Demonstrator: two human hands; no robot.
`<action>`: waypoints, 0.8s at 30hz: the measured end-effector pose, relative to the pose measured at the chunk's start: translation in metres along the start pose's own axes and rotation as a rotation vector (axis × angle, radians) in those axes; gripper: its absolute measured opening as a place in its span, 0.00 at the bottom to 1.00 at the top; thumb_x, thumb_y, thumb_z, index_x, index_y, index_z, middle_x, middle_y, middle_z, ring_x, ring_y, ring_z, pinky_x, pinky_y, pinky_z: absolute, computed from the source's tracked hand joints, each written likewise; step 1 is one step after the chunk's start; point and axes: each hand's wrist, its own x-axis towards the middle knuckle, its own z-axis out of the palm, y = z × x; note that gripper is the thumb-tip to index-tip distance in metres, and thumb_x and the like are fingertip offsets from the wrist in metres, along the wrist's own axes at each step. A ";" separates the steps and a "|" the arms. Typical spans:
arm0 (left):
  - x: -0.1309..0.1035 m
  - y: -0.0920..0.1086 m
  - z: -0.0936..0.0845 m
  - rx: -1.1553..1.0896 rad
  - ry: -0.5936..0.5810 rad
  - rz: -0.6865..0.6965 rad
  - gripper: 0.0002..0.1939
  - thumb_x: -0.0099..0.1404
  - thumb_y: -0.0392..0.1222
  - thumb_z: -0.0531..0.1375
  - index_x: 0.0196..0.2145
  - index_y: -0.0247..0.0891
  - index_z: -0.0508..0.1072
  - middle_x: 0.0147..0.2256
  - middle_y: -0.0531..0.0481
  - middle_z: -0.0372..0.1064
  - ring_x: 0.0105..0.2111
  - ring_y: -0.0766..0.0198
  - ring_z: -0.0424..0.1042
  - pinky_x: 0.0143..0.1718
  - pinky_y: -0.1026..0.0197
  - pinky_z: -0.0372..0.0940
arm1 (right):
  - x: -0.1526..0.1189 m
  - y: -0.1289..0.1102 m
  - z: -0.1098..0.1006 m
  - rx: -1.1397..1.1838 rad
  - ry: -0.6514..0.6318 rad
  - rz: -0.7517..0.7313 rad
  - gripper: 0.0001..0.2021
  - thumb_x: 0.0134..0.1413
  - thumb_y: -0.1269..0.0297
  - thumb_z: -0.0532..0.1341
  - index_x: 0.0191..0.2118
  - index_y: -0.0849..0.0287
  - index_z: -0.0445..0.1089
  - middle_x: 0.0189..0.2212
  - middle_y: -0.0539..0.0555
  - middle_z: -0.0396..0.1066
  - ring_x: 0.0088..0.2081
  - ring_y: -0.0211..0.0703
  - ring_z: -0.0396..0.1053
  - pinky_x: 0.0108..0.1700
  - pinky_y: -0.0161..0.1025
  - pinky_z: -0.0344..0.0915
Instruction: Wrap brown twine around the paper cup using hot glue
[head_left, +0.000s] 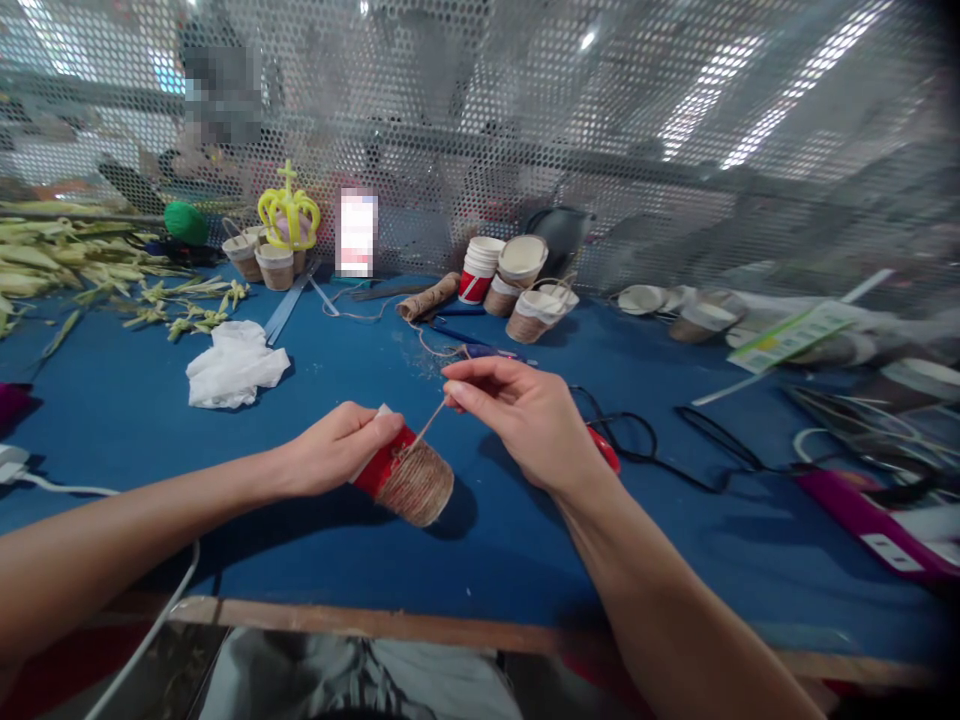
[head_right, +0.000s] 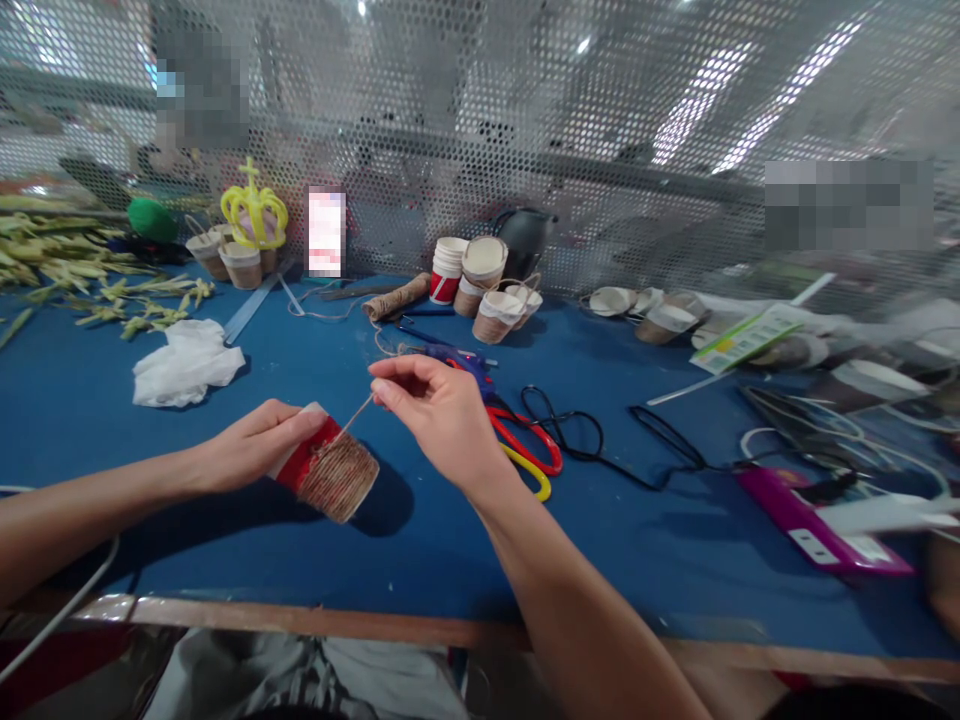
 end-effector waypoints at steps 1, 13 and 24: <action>0.000 0.000 0.000 0.006 0.000 0.004 0.25 0.61 0.55 0.45 0.23 0.30 0.66 0.18 0.56 0.55 0.18 0.73 0.52 0.18 0.69 0.49 | 0.000 0.000 0.000 -0.002 -0.005 0.004 0.07 0.43 0.67 0.63 0.32 0.60 0.70 0.25 0.50 0.71 0.28 0.36 0.70 0.35 0.38 0.69; -0.004 0.000 0.000 0.034 -0.039 0.072 0.24 0.61 0.54 0.44 0.18 0.33 0.59 0.17 0.57 0.50 0.17 0.74 0.48 0.17 0.70 0.46 | 0.001 0.003 0.004 -0.079 -0.077 0.032 0.07 0.45 0.67 0.61 0.33 0.61 0.69 0.26 0.51 0.71 0.29 0.38 0.70 0.36 0.39 0.68; -0.006 0.001 0.000 0.076 -0.034 0.137 0.23 0.62 0.51 0.43 0.16 0.34 0.56 0.16 0.58 0.48 0.17 0.74 0.46 0.16 0.69 0.43 | 0.000 0.005 0.007 -0.154 -0.132 0.060 0.07 0.45 0.68 0.60 0.33 0.63 0.69 0.28 0.53 0.71 0.30 0.38 0.70 0.36 0.38 0.67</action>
